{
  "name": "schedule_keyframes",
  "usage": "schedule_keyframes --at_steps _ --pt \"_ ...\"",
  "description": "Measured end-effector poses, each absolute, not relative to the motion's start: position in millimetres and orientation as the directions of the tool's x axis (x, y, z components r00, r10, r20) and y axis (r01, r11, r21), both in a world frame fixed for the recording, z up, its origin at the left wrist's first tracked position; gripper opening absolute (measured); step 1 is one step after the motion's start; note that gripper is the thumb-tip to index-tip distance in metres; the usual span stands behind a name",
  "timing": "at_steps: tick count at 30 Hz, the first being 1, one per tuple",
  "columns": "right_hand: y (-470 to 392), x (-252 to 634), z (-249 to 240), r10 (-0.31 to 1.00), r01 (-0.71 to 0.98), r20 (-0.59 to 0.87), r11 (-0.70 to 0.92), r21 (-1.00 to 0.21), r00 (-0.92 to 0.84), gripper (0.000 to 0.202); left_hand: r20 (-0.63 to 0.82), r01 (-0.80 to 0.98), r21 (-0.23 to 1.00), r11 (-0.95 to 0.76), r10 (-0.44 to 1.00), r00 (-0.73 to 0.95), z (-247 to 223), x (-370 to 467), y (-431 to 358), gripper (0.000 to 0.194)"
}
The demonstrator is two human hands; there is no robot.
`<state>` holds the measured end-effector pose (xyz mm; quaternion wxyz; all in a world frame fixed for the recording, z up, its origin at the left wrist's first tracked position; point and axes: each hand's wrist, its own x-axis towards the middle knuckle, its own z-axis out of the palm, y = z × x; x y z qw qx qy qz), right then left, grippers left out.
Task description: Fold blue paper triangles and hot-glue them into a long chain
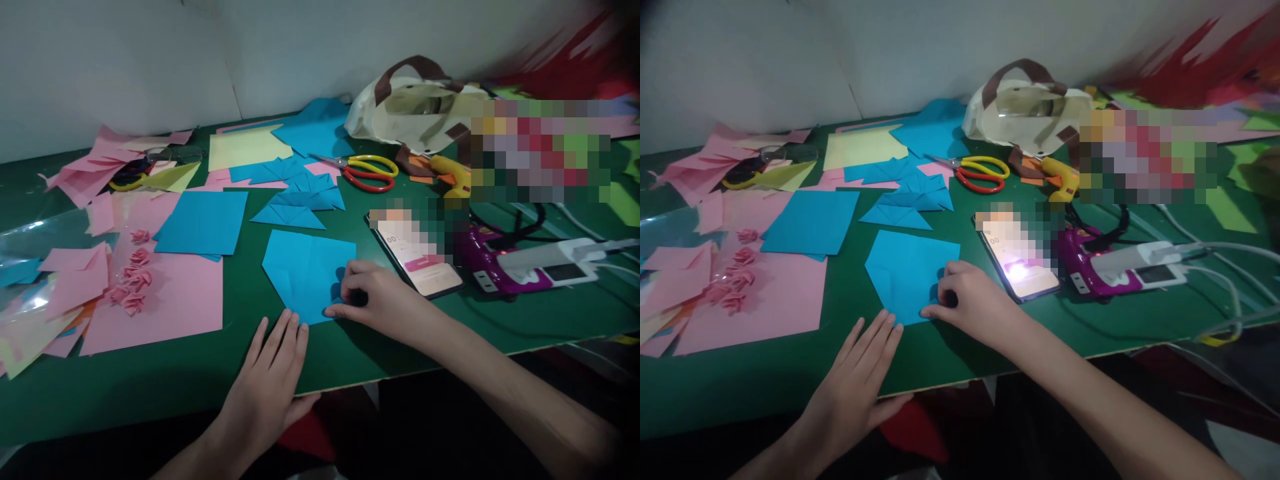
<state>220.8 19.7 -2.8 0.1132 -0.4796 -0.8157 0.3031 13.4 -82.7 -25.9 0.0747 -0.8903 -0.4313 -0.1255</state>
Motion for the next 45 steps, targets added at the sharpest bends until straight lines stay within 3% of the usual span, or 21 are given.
schedule_keyframes --at_steps 4,10,14,17,24,29,35,45 --pt "16 219 -7 0.886 0.755 -0.093 0.326 -0.57 -0.453 0.034 0.272 0.787 -0.06 -0.614 0.749 0.604 -24 14 -83 0.046" --pt "10 217 -8 0.902 0.764 -0.057 0.328 -0.556 -0.429 0.026 0.287 0.783 -0.008 -0.622 0.749 0.597 -23 15 -85 0.05" --pt "9 217 -1 0.775 0.644 0.083 0.574 -0.505 -0.626 0.01 0.32 0.774 -0.013 -0.633 0.73 0.603 -23 16 -84 0.049" --pt "8 220 -1 0.604 0.486 0.144 0.741 -0.463 -0.784 0.021 0.321 0.773 0.0 -0.635 0.732 0.601 -24 16 -84 0.047" --pt "5 230 -6 0.588 0.411 0.16 0.709 -0.573 -0.793 0.021 0.32 0.768 0.049 -0.639 0.738 0.594 -24 15 -83 0.04" --pt "8 226 -8 0.55 0.418 0.222 0.792 -0.445 -0.806 0.022 0.299 0.769 0.084 -0.634 0.752 0.587 -22 14 -83 0.031" --pt "13 219 -7 0.529 0.444 0.234 0.832 -0.333 -0.815 0.026 0.304 0.782 0.055 -0.621 0.756 0.58 -23 14 -83 0.049" --pt "19 208 -6 0.654 0.544 0.118 0.704 -0.457 -0.747 0.017 0.287 0.794 0.05 -0.606 0.77 0.569 -23 14 -83 0.054"
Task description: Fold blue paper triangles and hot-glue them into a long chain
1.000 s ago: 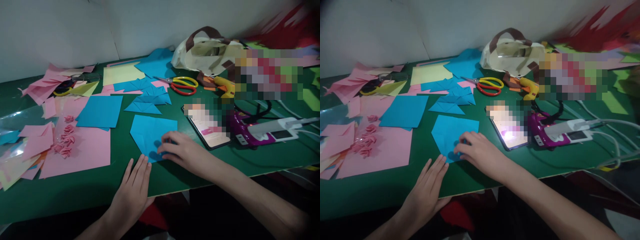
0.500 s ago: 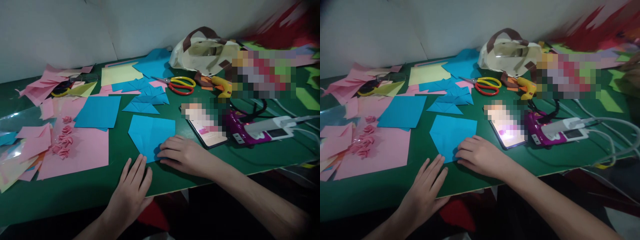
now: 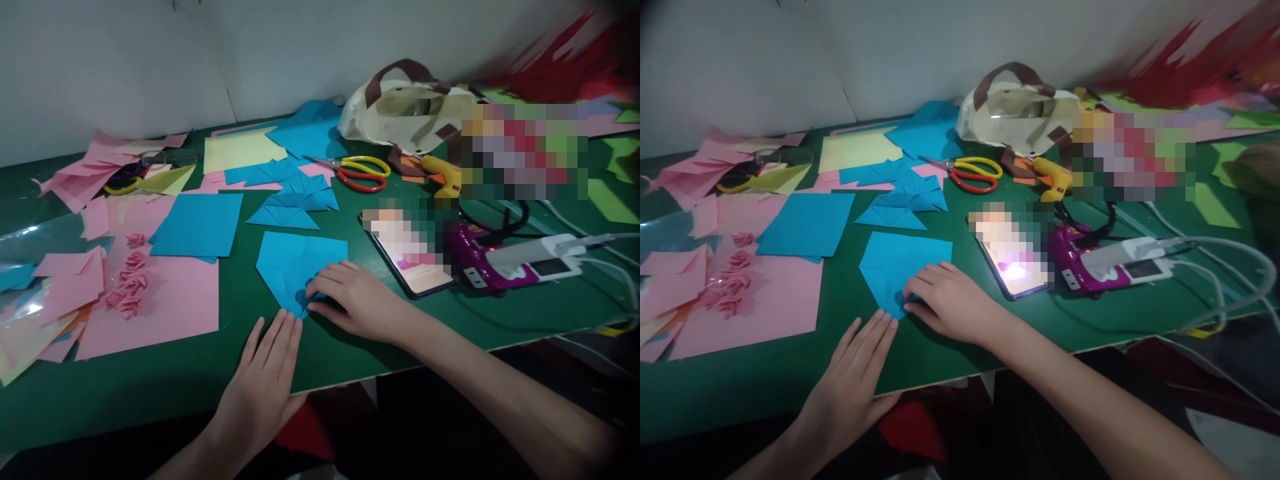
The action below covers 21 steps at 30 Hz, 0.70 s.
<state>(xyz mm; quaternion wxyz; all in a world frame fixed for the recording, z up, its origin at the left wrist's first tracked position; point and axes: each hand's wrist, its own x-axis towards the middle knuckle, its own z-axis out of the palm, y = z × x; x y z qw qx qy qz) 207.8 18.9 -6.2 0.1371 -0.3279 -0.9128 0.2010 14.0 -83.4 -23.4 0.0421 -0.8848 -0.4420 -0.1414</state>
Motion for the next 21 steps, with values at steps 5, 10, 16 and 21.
schedule_keyframes --at_steps 5,10,16,21 --pt "19 206 -4 0.765 0.619 0.071 0.569 -0.542 -0.64 0.017 0.26 0.798 0.102 -0.594 0.79 0.555 -22 14 -83 0.056" --pt "18 203 -10 0.854 0.693 0.079 0.469 -0.547 -0.515 0.031 0.259 0.775 0.196 -0.601 0.794 0.55 -13 15 -82 0.057" --pt "18 200 -19 0.891 0.727 0.115 0.427 -0.537 -0.439 0.031 0.289 0.742 0.224 -0.632 0.77 0.569 -9 15 -79 0.056" --pt "23 202 -22 0.897 0.735 0.14 0.426 -0.527 -0.419 0.02 0.295 0.735 0.219 -0.641 0.762 0.577 -10 14 -77 0.054"
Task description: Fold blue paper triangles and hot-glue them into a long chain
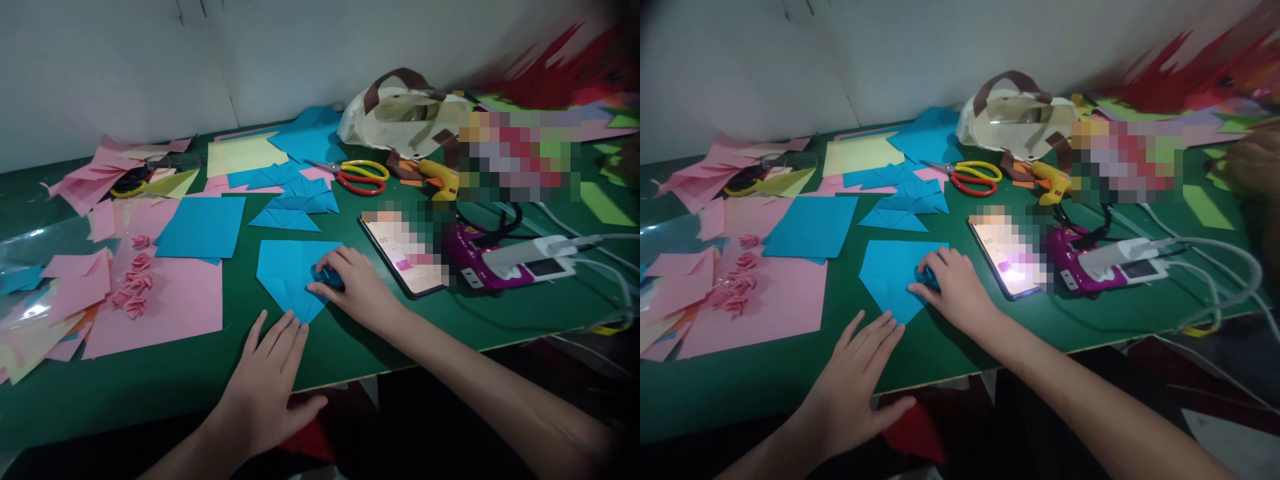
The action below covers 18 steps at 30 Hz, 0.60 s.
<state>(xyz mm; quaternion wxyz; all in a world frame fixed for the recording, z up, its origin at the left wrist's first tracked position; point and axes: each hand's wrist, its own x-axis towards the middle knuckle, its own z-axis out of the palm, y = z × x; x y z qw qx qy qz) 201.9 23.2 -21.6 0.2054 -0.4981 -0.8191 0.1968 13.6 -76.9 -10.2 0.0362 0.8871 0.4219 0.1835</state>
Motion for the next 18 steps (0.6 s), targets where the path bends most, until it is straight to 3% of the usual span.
schedule_keyframes --at_steps 6,13,18 --pt "30 202 -26 0.908 0.775 0.186 0.418 -0.474 -0.377 0.012 0.278 0.703 0.228 -0.674 0.737 0.616 -9 15 -77 0.057" --pt "30 198 -26 0.91 0.881 0.306 0.371 -0.294 -0.281 0.034 0.097 0.631 0.372 -0.681 0.705 0.703 -4 20 -75 0.049" --pt "24 198 -26 0.891 0.838 0.33 0.421 -0.348 -0.311 0.031 -0.059 0.632 0.39 -0.669 0.667 0.743 5 22 -67 0.046"
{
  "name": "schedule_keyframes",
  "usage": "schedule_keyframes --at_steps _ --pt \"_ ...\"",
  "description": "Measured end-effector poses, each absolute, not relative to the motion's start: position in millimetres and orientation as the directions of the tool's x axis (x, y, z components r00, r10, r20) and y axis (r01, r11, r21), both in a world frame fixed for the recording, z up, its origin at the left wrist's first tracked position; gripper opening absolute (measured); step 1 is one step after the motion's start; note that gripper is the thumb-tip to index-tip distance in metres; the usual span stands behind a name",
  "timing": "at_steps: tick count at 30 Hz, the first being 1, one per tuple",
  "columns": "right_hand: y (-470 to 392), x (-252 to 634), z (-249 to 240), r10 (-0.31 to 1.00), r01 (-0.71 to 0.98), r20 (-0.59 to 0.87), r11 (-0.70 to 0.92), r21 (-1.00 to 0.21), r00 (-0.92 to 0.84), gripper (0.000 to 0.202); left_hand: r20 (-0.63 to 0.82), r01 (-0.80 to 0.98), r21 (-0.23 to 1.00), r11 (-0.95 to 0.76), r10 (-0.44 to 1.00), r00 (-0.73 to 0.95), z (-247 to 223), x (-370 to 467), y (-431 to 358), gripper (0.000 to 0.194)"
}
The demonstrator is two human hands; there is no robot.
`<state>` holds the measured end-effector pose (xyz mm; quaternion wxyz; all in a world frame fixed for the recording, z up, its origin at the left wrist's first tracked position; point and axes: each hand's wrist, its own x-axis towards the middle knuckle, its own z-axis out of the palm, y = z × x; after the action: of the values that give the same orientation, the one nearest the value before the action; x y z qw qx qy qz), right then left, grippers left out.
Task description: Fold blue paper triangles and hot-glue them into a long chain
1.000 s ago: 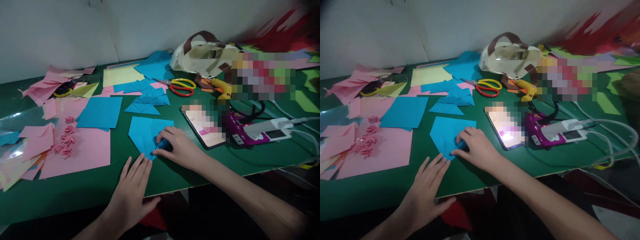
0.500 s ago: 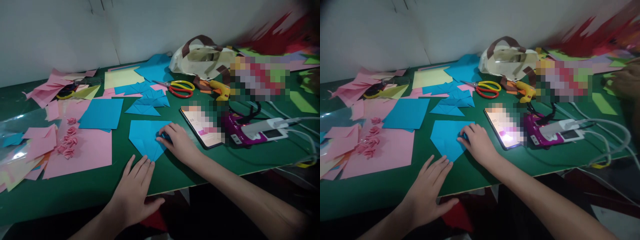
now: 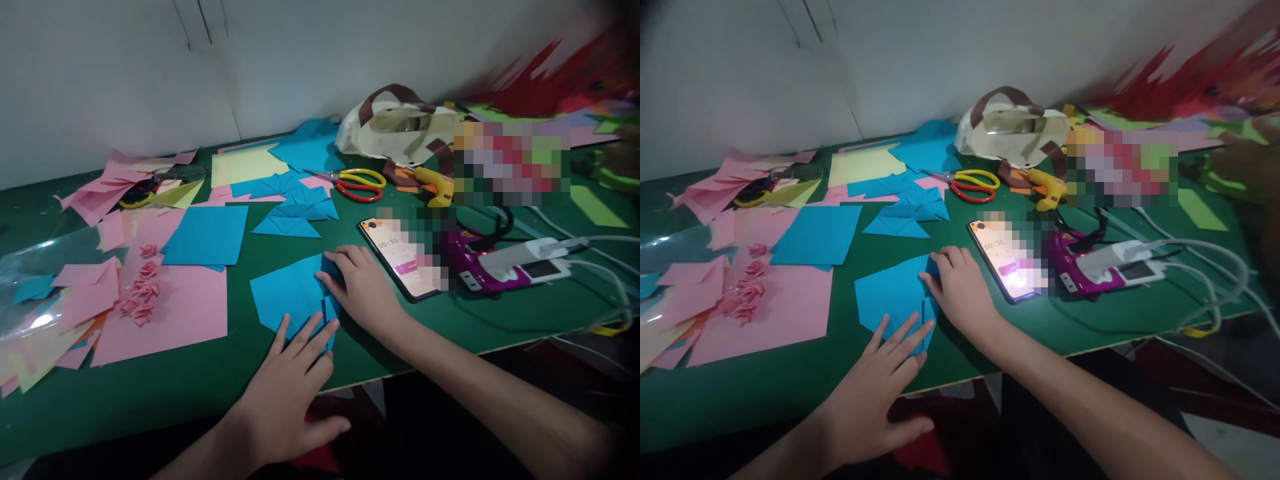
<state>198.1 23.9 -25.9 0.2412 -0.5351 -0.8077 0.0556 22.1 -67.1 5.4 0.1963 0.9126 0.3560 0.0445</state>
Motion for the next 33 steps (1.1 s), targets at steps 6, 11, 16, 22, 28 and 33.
schedule_keyframes --at_steps 6,11,16,22,28,33 --pt "21 201 -29 0.895 0.798 0.349 0.417 -0.435 -0.278 0.035 -0.085 0.683 0.391 -0.617 0.715 0.694 4 30 -64 0.04" --pt "21 201 -34 0.896 0.858 0.347 0.394 -0.329 -0.278 0.052 -0.032 0.776 0.318 -0.545 0.812 0.583 -4 32 -57 0.035" --pt "20 199 -33 0.894 0.857 0.359 0.391 -0.337 -0.267 0.043 -0.025 0.801 0.272 -0.534 0.828 0.56 -4 31 -51 0.034" --pt "19 198 -30 0.901 0.812 0.353 0.395 -0.43 -0.251 0.033 -0.043 0.793 0.308 -0.525 0.825 0.563 -1 28 -47 0.033" --pt "19 198 -25 0.938 0.663 0.284 0.343 -0.665 -0.2 0.031 0.069 0.798 0.344 -0.495 0.861 0.504 -7 27 -48 0.029" --pt "21 201 -21 0.992 0.374 0.092 0.116 -0.92 -0.082 0.06 0.13 0.839 0.297 -0.456 0.89 0.438 -15 26 -51 0.038"
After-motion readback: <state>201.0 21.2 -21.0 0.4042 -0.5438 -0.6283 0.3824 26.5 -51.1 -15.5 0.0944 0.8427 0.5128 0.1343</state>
